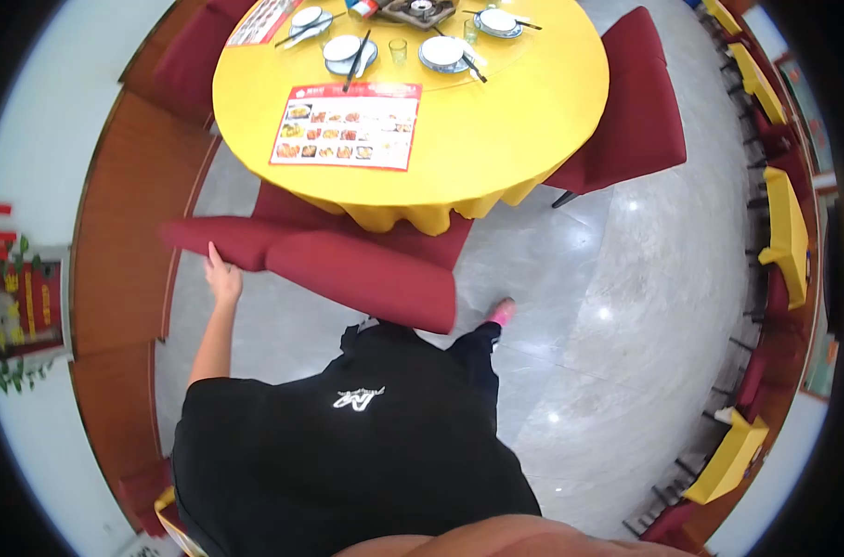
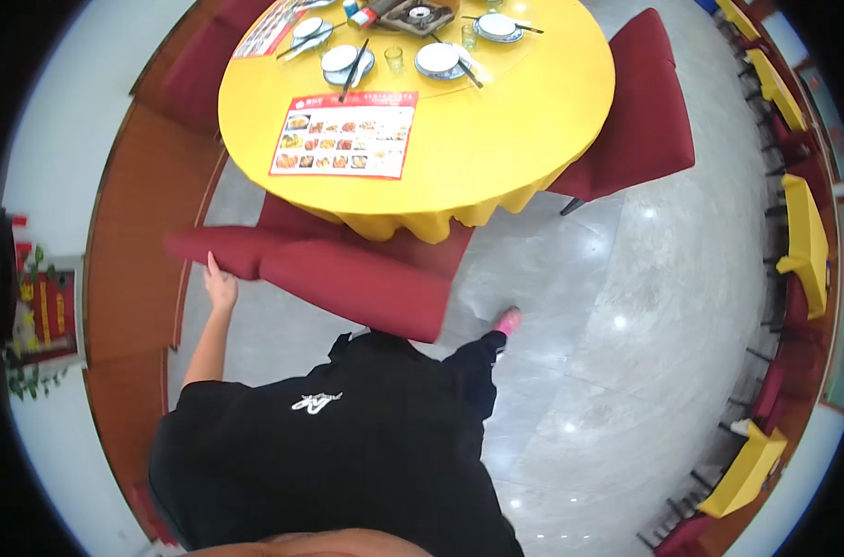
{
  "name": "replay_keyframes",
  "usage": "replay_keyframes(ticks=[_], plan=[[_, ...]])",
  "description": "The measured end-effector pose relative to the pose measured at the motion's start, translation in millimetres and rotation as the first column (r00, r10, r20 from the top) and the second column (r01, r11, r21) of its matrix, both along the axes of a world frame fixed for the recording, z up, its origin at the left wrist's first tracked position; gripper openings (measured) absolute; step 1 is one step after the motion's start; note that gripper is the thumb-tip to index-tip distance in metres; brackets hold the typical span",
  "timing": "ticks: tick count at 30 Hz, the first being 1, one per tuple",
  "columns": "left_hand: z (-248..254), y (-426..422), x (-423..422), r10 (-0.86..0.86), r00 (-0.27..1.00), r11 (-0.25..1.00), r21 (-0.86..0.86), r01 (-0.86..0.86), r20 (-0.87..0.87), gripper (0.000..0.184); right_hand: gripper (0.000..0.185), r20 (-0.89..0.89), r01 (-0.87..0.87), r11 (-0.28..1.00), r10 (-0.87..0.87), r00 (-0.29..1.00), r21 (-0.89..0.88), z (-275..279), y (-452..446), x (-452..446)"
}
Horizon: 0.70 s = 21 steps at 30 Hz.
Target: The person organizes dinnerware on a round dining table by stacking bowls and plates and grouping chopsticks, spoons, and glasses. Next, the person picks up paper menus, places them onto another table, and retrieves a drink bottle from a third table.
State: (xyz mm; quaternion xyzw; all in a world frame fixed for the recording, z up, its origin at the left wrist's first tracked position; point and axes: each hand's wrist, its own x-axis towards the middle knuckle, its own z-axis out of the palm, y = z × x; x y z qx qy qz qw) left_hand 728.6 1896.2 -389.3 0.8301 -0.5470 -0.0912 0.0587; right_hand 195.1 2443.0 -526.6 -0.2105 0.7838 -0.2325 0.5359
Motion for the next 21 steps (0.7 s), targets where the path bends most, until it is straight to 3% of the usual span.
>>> replay_keyframes(ticks=[1,2,4,5,6,8,10,13,15,17,18,19,21], plan=[[-15,18,-21,0.003,0.954,0.976,-0.205,-0.067,-0.299,0.073,0.022,-0.006,-0.124,0.992,0.124,0.992,-0.024,4,6,-38],[-28,36,-46,0.044,0.95,0.972,-0.207,-0.113,-0.31,0.073,0.021,-0.022,-0.253,0.966,0.252,0.967,-0.056,8,4,-84],[-22,50,-132,0.051,0.622,0.814,-0.328,-0.479,-0.781,0.078,0.021,-0.052,-0.4,0.909,0.397,0.916,-0.119,-15,-16,-181],[-18,53,-165,0.047,0.627,0.796,-0.35,-0.494,-0.778,0.078,0.02,-0.118,0.013,1.0,-0.016,0.993,-0.026,-38,-34,-245],[-18,57,-195,0.124,0.693,0.834,-0.304,-0.46,-0.71,0.082,0.021,-0.21,0.433,0.901,-0.416,0.885,0.038,-57,-48,-308],[-10,68,-245,0.215,0.753,0.858,-0.248,-0.45,-0.622,0.086,0.024,-0.273,0.456,0.889,-0.452,0.85,-0.051,-45,-121,-407],[8,80,-290,0.308,0.877,0.893,-0.205,-0.4,-0.369,0.088,0.023,-0.266,0.406,0.903,-0.428,0.864,-0.139,-36,-193,-481],[21,82,-336,0.422,0.842,0.87,-0.112,-0.48,-0.335,0.092,0.031,-0.209,0.318,0.904,-0.382,0.9,-0.285,10,-315,-521],[24,84,-369,0.467,0.808,0.833,-0.129,-0.538,-0.36,0.086,0.029,-0.128,0.286,0.894,-0.346,0.929,-0.344,51,-388,-507],[45,89,-398,0.364,0.931,0.93,0.065,-0.362,-0.019,0.072,0.027,-0.033,0.207,0.913,-0.233,0.972,-0.351,52,-442,-496],[22,97,-388,0.283,0.958,0.959,-0.021,-0.284,-0.031,0.059,0.027,-0.019,0.122,0.928,-0.138,0.99,-0.352,51,-465,-484],[18,98,-385,0.297,0.954,0.955,-0.001,-0.297,-0.039,0.059,0.027,-0.008,0.039,0.936,-0.044,0.999,-0.35,51,-485,-469],[12,94,-387,0.241,0.97,0.963,-0.135,-0.233,0.043,0.052,0.025,0.021,-0.129,0.928,0.145,0.989,-0.349,58,-516,-436]])
